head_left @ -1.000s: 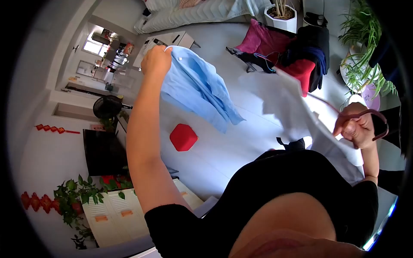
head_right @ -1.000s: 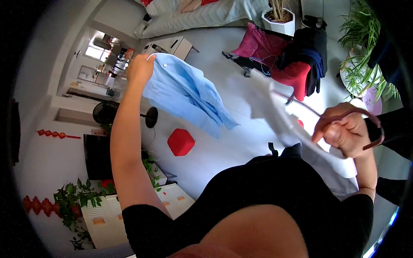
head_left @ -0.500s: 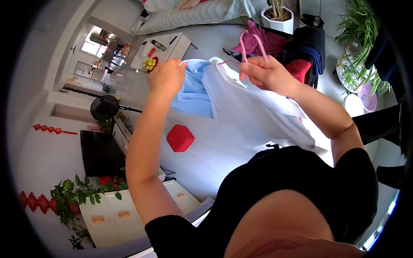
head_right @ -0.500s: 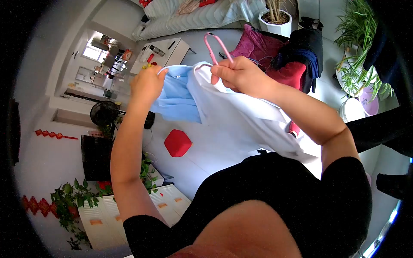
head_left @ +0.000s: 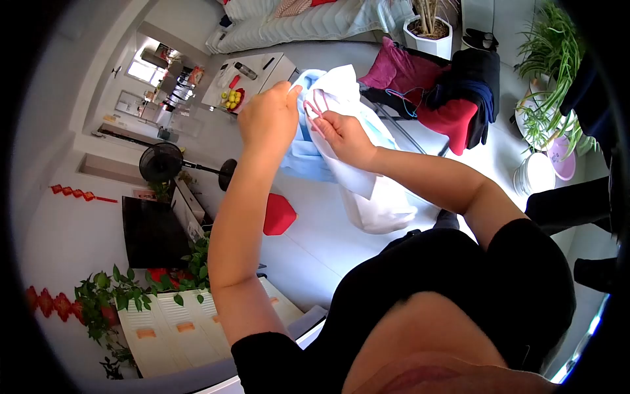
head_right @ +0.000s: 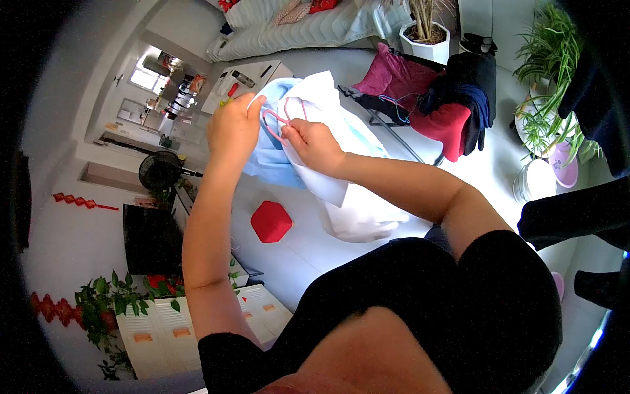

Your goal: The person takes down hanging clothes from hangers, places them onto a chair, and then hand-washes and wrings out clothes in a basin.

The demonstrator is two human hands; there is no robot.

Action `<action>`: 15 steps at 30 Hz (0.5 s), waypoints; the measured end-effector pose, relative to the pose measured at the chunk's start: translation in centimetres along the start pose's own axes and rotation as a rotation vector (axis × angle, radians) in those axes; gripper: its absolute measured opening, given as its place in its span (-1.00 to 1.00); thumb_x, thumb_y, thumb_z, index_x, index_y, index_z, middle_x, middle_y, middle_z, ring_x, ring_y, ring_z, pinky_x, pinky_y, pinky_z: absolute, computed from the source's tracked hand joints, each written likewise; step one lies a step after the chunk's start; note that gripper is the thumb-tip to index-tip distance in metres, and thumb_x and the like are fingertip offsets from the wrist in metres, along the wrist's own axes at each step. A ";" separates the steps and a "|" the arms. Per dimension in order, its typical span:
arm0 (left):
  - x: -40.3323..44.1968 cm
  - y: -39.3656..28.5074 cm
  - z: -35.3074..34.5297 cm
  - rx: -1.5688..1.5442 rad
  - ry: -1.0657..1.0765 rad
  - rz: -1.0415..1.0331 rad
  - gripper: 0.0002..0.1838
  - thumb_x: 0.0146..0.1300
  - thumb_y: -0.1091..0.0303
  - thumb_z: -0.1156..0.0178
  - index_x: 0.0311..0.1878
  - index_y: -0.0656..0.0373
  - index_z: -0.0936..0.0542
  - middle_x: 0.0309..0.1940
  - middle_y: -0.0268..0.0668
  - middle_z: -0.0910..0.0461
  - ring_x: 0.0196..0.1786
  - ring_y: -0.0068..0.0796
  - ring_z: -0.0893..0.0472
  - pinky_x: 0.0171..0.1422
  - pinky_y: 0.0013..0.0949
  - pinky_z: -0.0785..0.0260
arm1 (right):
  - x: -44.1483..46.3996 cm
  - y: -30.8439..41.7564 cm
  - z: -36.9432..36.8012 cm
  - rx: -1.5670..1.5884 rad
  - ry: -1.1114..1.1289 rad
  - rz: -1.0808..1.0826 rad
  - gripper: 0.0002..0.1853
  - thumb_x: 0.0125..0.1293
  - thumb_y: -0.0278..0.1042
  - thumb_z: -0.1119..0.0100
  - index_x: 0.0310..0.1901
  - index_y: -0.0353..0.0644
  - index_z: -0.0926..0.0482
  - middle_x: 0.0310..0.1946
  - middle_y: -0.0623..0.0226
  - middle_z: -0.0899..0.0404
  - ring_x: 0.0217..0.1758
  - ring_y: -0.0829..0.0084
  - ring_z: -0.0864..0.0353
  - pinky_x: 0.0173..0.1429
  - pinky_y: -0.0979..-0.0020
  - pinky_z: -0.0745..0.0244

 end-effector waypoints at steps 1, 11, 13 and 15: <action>-0.2 0.0 0.4 0.004 0.002 -0.013 -0.69 0.24 0.07 -0.03 -0.35 0.12 -0.56 -0.49 -0.06 -0.57 -0.36 0.03 -0.57 -0.28 -0.05 -0.38 | 0.4 0.0 -0.3 -0.048 -0.047 0.063 -0.74 0.33 -0.23 0.03 -0.38 -0.23 -0.50 -0.63 0.03 -0.45 -0.55 0.08 -0.46 -0.41 0.23 -0.35; -5.3 2.2 0.2 0.119 -0.078 0.232 -0.70 0.06 0.41 -0.13 -0.09 0.18 -0.41 -0.22 -0.11 -0.55 -0.25 -0.09 -0.58 -0.22 -0.04 -0.41 | 9.0 3.7 0.5 0.014 -0.444 0.241 -0.78 0.33 -0.29 0.00 -0.39 -0.22 -0.52 -0.71 0.13 -0.44 -0.65 0.24 -0.48 -0.50 0.31 -0.35; -5.8 4.6 -1.0 0.155 -0.252 0.226 -0.71 0.05 0.43 -0.10 -0.11 0.19 -0.42 -0.24 -0.10 -0.54 -0.25 -0.11 -0.56 -0.20 -0.09 -0.41 | 9.8 6.0 0.6 0.060 -0.508 0.378 -0.79 0.34 -0.30 0.01 -0.36 -0.22 -0.54 -0.72 0.24 -0.44 -0.68 0.36 -0.47 -0.52 0.37 -0.35; -6.0 7.4 -3.5 0.196 -0.430 0.224 -0.72 0.03 0.44 -0.07 -0.13 0.21 -0.43 -0.26 -0.09 -0.52 -0.24 -0.13 -0.55 -0.19 -0.14 -0.40 | 10.5 8.0 0.9 0.058 -0.491 0.439 -0.81 0.35 -0.30 0.01 -0.31 -0.22 -0.53 -0.70 0.31 -0.47 -0.66 0.42 -0.49 -0.52 0.43 -0.37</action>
Point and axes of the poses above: each hand's wrist, its own x-axis towards the middle knuckle, its own z-axis out of the back of the hand, y = z × x, the point moved 1 cm from there along x, towards the middle knuckle
